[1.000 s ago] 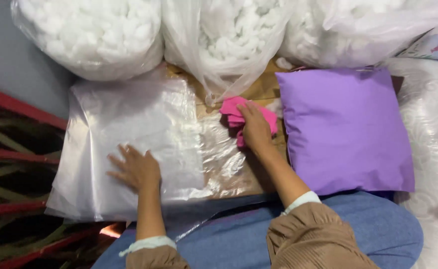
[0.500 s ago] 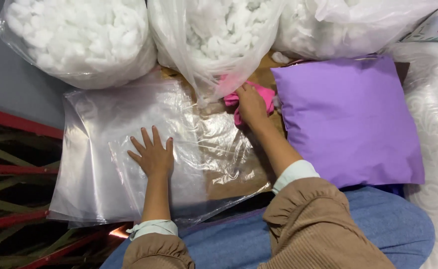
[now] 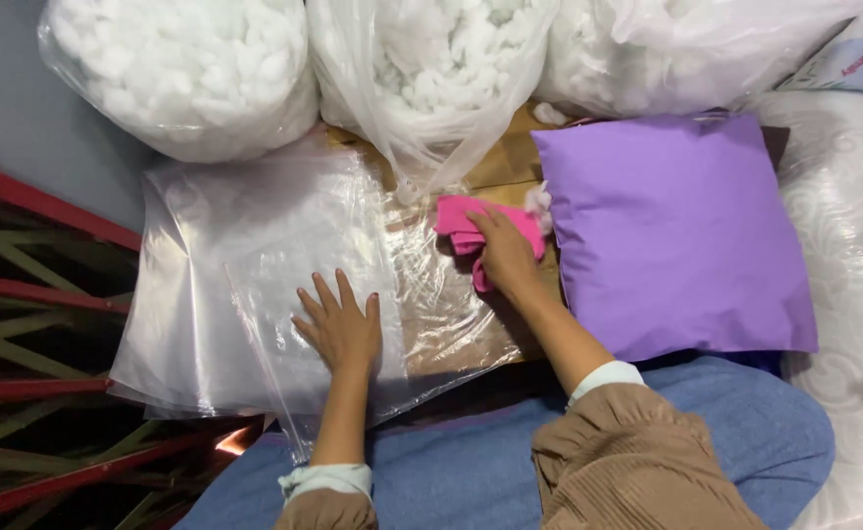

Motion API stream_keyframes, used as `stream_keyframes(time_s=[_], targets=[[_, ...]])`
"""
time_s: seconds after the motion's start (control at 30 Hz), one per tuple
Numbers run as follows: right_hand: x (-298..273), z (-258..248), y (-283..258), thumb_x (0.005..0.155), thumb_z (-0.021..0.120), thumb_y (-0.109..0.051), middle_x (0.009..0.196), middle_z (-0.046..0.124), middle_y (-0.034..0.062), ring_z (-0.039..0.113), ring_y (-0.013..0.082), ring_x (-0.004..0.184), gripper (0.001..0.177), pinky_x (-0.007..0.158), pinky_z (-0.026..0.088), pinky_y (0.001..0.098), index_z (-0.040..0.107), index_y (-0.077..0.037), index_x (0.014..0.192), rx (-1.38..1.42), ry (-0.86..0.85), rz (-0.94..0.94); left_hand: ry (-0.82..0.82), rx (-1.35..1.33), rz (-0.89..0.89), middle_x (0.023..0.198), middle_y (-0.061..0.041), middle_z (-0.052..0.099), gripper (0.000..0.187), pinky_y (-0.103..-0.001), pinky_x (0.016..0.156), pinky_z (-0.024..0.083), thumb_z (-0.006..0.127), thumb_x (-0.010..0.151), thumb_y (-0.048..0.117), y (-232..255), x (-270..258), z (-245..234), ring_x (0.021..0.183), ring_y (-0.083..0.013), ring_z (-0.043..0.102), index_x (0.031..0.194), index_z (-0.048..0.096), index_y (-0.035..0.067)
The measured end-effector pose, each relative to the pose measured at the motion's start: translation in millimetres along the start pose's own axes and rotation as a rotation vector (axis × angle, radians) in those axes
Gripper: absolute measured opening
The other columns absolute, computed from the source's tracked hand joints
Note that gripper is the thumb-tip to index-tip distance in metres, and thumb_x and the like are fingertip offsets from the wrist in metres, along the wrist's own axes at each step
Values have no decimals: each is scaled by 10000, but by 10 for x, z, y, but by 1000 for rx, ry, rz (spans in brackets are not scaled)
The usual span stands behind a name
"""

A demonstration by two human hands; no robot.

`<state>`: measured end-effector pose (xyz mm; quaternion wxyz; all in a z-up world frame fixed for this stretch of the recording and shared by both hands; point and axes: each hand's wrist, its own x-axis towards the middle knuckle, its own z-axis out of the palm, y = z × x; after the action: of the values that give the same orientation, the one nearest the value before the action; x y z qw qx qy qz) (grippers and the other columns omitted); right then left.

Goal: A person packages a purple pillow into a clear plastic bag, smooths it out with a cloth, seals it, and then places it into a larger bag with other pillows.

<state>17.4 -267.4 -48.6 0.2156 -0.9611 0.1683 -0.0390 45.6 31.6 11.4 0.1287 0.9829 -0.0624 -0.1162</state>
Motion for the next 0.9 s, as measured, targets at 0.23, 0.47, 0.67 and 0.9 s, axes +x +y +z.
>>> stream_keyframes(time_s=[0.23, 0.47, 0.67, 0.9], targets=[[-1171, -783, -1387, 985, 463, -486, 654, 574, 27, 455, 114, 407, 571, 384, 370, 262, 605, -30, 1299, 885, -304, 406, -4, 69, 65, 1717, -136, 175, 712, -679, 1189, 83, 363, 1028, 587, 76, -296, 252, 1569, -421, 76, 1636, 275, 226], [-912, -233, -82, 747, 623, 86, 1527, 483, 163, 454, 413, 1408, 769, 1186, 332, 550, 549, -193, 1460, -23, 44, -160, 37, 55, 93, 1714, -131, 189, 717, -683, 1192, 74, 342, 1024, 622, 56, -434, 297, 1569, -418, 88, 1628, 297, 239], [-1634, -241, -621, 809, 525, 20, 1515, 494, 158, 417, 449, 1414, 713, 1178, 314, 562, 532, -231, 1476, 15, -74, -331, 32, 73, 62, 1719, -120, 171, 727, -683, 1191, 79, 471, 986, 512, 69, -559, 576, 1568, -421, 83, 1632, 278, 243], [-1435, -251, 130, 839, 505, 6, 1539, 459, 99, 438, 435, 1400, 737, 1155, 369, 579, 484, -298, 1510, -79, 54, -98, 44, 40, 54, 1713, -136, 187, 746, -671, 1194, 27, 370, 1007, 641, 128, -587, 477, 1570, -418, 68, 1622, 312, 223]])
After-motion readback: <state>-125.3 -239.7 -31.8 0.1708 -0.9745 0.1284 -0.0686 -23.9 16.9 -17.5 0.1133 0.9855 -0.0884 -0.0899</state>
